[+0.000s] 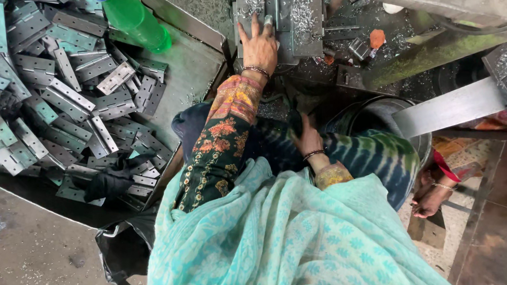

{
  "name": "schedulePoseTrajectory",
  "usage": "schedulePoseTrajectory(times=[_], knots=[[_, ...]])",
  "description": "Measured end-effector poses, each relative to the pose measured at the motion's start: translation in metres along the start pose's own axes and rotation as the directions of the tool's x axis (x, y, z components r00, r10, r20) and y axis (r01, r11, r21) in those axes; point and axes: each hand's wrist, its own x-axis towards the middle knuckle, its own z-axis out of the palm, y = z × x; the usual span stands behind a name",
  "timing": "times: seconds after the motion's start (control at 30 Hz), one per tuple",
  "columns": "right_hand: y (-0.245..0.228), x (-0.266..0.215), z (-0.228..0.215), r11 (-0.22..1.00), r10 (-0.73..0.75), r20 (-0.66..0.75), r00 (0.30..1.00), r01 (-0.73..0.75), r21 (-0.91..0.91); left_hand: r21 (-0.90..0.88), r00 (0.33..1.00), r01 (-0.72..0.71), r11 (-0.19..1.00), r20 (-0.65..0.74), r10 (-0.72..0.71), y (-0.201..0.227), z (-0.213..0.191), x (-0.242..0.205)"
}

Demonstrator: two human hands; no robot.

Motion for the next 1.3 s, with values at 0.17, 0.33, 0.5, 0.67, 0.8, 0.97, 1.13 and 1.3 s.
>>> schedulePoseTrajectory(times=[0.17, 0.33, 0.5, 0.67, 0.8, 0.97, 1.13, 1.3], knots=[[-0.018, -0.001, -0.058, 0.998, -0.053, 0.091, 0.994, 0.054, -0.017, -0.004, 0.996, 0.009, 1.0, -0.092, -0.009, -0.004, 0.004, 0.013], [-0.012, 0.004, -0.029, 0.999, -0.035, 0.03, 0.999, 0.036, -0.036, -0.031, 0.998, 0.035, 0.999, 0.05, -0.034, -0.007, 0.0, 0.032], [0.01, 0.002, 0.025, 0.999, 0.0, -0.057, 0.998, -0.002, -0.035, 0.026, 1.0, 0.012, 1.0, 0.005, -0.012, -0.011, -0.003, 0.032], [0.002, 0.003, 0.002, 0.999, 0.033, 0.027, 0.999, -0.033, 0.011, 0.001, 1.0, 0.009, 1.0, 0.022, -0.009, -0.012, -0.006, 0.028], [-0.025, 0.004, -0.051, 1.0, 0.003, 0.132, 0.991, -0.001, -0.016, 0.017, 0.995, -0.035, 0.999, -0.094, 0.036, -0.012, -0.013, 0.017], [-0.054, 0.003, -0.09, 0.998, 0.025, 0.193, 0.981, -0.015, -0.055, 0.046, 0.987, -0.098, 0.994, 0.134, 0.091, -0.003, -0.02, -0.033], [-0.061, -0.002, -0.094, 0.999, 0.025, 0.178, 0.984, -0.02, -0.029, -0.01, 0.989, -0.147, 0.989, -0.008, 0.147, 0.003, -0.007, -0.076], [-0.058, 0.0, -0.093, 0.999, -0.001, 0.157, 0.988, 0.009, -0.051, 0.186, 0.959, -0.224, 0.957, -0.132, 0.25, 0.0, -0.001, -0.068]])
